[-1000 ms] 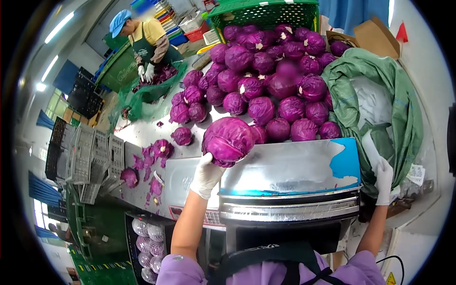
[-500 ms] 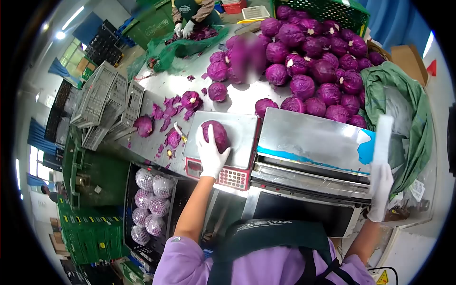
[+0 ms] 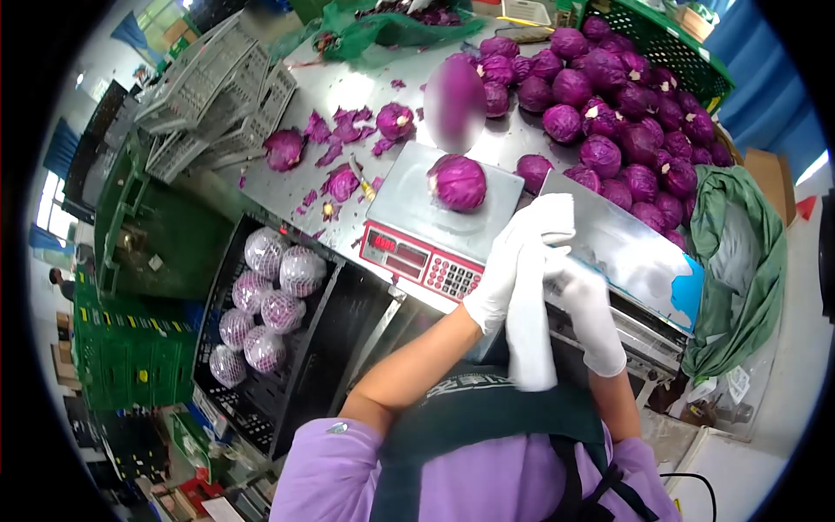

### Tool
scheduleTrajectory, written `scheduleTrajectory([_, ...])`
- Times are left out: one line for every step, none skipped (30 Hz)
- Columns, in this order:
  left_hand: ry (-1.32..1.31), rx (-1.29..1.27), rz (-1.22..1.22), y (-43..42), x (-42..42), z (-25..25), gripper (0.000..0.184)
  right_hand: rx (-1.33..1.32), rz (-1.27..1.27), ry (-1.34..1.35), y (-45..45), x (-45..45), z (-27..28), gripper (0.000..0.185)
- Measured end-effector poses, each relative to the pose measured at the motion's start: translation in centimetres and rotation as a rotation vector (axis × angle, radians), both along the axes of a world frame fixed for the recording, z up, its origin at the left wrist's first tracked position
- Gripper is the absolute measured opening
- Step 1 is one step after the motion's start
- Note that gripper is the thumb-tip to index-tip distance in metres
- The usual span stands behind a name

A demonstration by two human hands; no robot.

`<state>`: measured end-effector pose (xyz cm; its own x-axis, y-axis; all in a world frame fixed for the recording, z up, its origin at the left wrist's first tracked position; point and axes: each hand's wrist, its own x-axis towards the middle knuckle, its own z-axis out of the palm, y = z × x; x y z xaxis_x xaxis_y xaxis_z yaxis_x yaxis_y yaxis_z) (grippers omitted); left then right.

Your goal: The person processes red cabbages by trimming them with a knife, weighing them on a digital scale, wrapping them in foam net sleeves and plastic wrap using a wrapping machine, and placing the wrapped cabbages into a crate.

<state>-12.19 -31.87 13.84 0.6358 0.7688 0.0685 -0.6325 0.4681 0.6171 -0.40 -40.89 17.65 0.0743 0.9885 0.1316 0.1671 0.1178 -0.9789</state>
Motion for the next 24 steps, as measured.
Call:
scheduleTrajectory([0.028, 0.024, 0.047, -0.4, -0.2, 0.1, 0.046, 0.001, -0.117, 0.325, 0.7, -0.6, -0.5, 0.028])
scheduleTrajectory([0.058, 0.050, 0.093, -0.8, -0.6, 1.0, 0.046, -0.033, -0.217, 0.495, 1.3, -0.8, -0.1, 0.037])
scheduleTrajectory([0.008, 0.009, 0.025, -1.6, -1.2, 2.2, 0.048, -0.032, -0.305, 0.399, 1.6, -1.4, -0.1, 0.039])
scheduleTrajectory([0.152, 0.225, 0.083, -2.4, -1.1, 2.1, 0.053, -0.027, -0.393, 0.301, 1.9, -2.0, -0.1, 0.041])
scheduleTrajectory([0.202, 0.344, 0.139, -2.9, -1.1, 2.3, 0.056, -0.005, -0.359, 0.277, 2.1, -2.0, -1.2, 0.041])
scheduleTrajectory([0.255, 0.462, 0.193, -3.3, -1.1, 2.5, 0.059, 0.016, -0.327, 0.254, 2.3, -2.0, -2.5, 0.042])
scheduleTrajectory([0.323, 0.512, 0.294, -4.0, -1.4, 2.6, 0.061, 0.024, -0.434, 0.219, 2.4, -2.4, -2.9, 0.032])
scheduleTrajectory([0.322, 0.507, 0.301, -3.9, -1.8, 2.6, 0.061, 0.021, -0.428, 0.215, 2.2, -2.4, -3.0, 0.032])
scheduleTrajectory([0.310, 0.416, 0.228, -3.8, -2.5, 2.6, 0.059, -0.029, -0.412, 0.162, 1.8, -2.1, -3.0, 0.027])
scheduleTrajectory([0.297, 0.325, 0.156, -3.6, -3.2, 2.7, 0.057, -0.078, -0.396, 0.109, 1.5, -2.3, -2.8, 0.021])
scheduleTrajectory([0.217, 0.120, 0.123, -2.9, -3.8, 2.9, 0.051, -0.094, -0.345, 0.063, 1.2, -3.1, -1.7, 0.014])
scheduleTrajectory([0.132, 0.092, 0.192, -2.0, -3.9, 1.5, 0.045, -0.142, -0.230, -0.078, 0.8, -3.3, -1.4, 0.014])
scheduleTrajectory([0.188, 0.136, 0.131, -1.9, -4.2, 1.6, 0.043, -0.108, -0.155, -0.204, 0.5, -3.6, -1.2, 0.014])
scheduleTrajectory([0.249, 0.178, 0.080, -1.7, -4.7, 1.6, 0.040, -0.068, -0.069, -0.325, 0.5, -4.5, -0.7, 0.013])
scheduleTrajectory([0.264, 0.276, -0.001, -1.7, -4.8, 1.0, 0.037, -0.220, -0.159, -0.130, 0.5, -6.0, 0.5, 0.011])
scheduleTrajectory([0.189, 0.062, -0.052, -2.1, -4.6, 1.3, 0.037, -0.172, -0.234, -0.154, 0.7, -6.9, 0.5, 0.009])
scheduleTrajectory([0.214, 0.099, 0.056, -2.2, -4.3, 0.6, 0.037, -0.108, -0.299, -0.192, 1.1, -7.4, -0.3, 0.009])
scheduleTrajectory([0.239, 0.135, 0.155, -2.3, -4.0, 0.0, 0.038, -0.048, -0.372, -0.229, 1.3, -7.5, -1.2, 0.009])
scheduleTrajectory([0.326, 0.235, 0.226, -2.6, -4.2, -0.3, 0.040, 0.000, -0.369, -0.303, 1.3, -6.8, -1.7, 0.009])
scheduleTrajectory([0.409, 0.334, 0.292, -3.0, -4.2, -0.6, 0.042, 0.050, -0.372, -0.381, 1.5, -6.7, -1.7, 0.008])
scheduleTrajectory([0.421, 0.351, 0.360, -3.6, -3.7, -1.2, 0.045, 0.068, -0.395, -0.390, 1.7, -7.1, -1.2, 0.008])
scheduleTrajectory([0.326, 0.179, 0.341, -4.3, -3.5, -0.7, 0.047, 0.068, -0.384, -0.391, 2.0, -7.2, -1.3, 0.008])
scheduleTrajectory([0.316, 0.180, 0.350, -4.2, -3.6, -0.8, 0.046, 0.045, -0.375, -0.358, 2.1, -7.0, -1.5, 0.009])
scheduleTrajectory([0.304, 0.181, 0.357, -4.1, -3.7, -0.9, 0.046, 0.023, -0.367, -0.326, 2.2, -6.8, -1.7, 0.009])
